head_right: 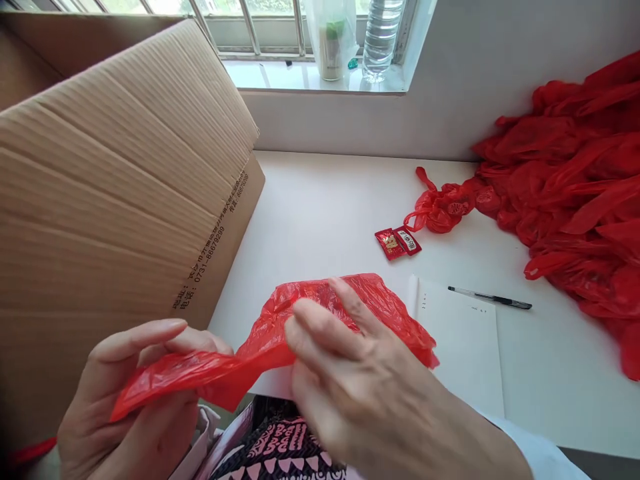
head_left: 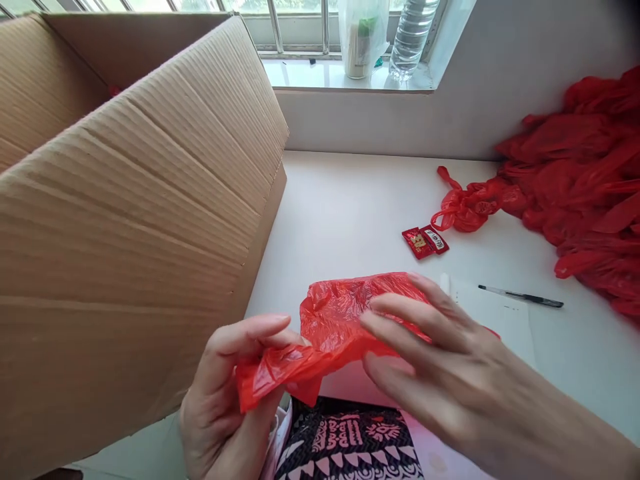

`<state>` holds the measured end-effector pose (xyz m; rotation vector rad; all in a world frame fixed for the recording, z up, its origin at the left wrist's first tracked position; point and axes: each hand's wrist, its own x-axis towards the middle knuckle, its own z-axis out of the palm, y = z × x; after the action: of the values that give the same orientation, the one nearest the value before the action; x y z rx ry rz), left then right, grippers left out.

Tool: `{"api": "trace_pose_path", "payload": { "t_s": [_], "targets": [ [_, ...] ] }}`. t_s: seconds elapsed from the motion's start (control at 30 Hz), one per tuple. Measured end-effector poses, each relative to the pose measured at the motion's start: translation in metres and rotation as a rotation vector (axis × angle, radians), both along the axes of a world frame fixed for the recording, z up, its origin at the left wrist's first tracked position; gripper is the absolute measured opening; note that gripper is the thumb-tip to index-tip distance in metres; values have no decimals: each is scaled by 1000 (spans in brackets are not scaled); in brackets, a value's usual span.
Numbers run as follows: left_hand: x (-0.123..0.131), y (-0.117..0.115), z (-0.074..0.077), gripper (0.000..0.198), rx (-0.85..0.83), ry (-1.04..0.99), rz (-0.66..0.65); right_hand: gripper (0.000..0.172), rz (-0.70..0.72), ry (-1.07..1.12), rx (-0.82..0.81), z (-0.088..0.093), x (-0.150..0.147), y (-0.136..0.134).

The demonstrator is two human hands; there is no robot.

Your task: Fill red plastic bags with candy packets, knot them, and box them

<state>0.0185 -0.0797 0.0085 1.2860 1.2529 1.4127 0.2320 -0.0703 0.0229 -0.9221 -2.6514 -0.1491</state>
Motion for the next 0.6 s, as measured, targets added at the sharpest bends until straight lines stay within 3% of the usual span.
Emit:
{"api": "trace_pose_path", "payload": {
  "t_s": [0.1, 0.17, 0.23, 0.3, 0.37, 0.43, 0.6],
  "targets": [
    [-7, 7, -2, 21, 60, -160, -179, 5, -127, -124, -44, -16, -2, 23],
    [-15, 11, -1, 21, 90, -233, -279, 11, -199, -132, -53, -23, 13, 32],
    [-23, 12, 1, 18, 46, -210, -347, 18, -165, -52, -111, -22, 30, 36],
    [-28, 12, 3, 13, -34, -153, -368, 13, -63, 55, -216, -15, 41, 36],
    [-27, 10, 2, 23, -52, -90, -320, 6, -9, 143, -272, -8, 41, 33],
    [-22, 8, -1, 26, 20, 2, -188, 10, -8, 220, -274, -3, 31, 29],
    [-14, 5, -8, 16, 171, 238, 10, 19, 21, 283, -294, -7, 0, 27]
  ]
}}
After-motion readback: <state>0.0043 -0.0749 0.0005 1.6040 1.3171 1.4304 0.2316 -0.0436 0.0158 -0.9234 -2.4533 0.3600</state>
